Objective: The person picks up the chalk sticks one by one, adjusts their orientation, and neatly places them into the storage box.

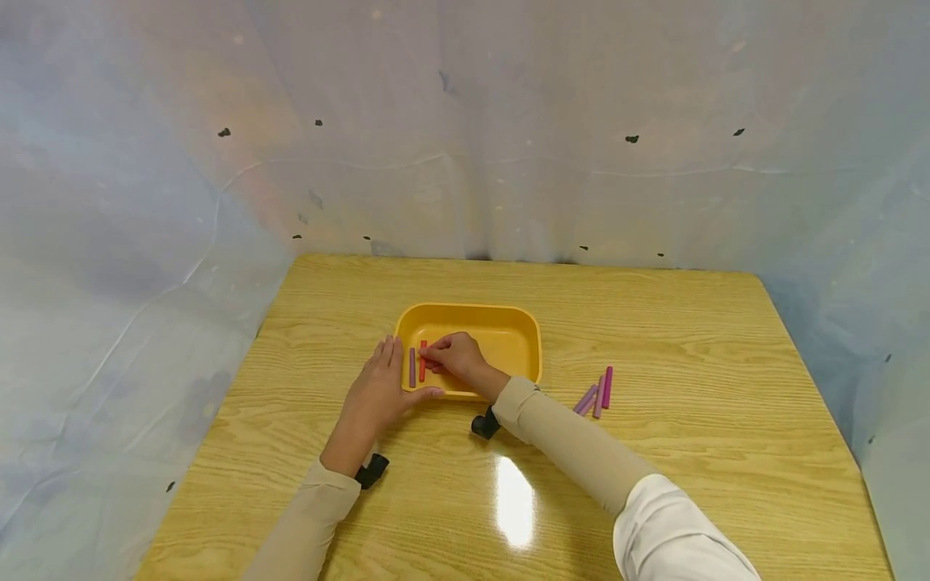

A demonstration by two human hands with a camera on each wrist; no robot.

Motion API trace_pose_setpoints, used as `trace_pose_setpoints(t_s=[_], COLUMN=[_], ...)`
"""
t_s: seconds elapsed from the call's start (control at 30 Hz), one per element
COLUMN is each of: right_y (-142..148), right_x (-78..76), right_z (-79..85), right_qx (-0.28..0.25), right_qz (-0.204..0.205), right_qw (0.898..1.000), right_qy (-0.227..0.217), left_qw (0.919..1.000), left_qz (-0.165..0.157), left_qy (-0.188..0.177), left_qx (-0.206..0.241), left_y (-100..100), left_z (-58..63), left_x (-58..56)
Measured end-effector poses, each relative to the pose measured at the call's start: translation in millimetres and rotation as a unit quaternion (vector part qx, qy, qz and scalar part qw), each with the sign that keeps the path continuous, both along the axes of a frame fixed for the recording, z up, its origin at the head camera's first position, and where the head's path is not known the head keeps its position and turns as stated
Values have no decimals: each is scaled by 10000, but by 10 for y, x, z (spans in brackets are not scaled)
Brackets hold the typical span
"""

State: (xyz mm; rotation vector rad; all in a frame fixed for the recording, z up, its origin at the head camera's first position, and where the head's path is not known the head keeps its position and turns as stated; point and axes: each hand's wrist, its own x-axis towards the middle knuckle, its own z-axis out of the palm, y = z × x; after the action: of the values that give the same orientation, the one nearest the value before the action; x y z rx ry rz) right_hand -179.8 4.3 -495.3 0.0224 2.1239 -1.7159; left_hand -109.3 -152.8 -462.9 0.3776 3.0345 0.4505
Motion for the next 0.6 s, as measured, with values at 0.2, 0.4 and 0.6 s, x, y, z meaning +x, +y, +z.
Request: trace_pose_setpoints(t_s=[0.2,0.4,0.6], right_y=[0,-2,-1], right_x=[6,6,1], right_z=[18,19,17], right_qx=[115,140,106], right_qz=[52,45,25], right_qw=[9999,9999,9999], right_qy=[54,25,-50], left_qw=[10000,10000,10000], left_qz=[38,26,40], left_qy=[-53,-36,-49], left_qx=[-17,-14,-14], left_y=[1,0,-5], left_z=[-2,-6,-1], left_x=[-2,-5,-6])
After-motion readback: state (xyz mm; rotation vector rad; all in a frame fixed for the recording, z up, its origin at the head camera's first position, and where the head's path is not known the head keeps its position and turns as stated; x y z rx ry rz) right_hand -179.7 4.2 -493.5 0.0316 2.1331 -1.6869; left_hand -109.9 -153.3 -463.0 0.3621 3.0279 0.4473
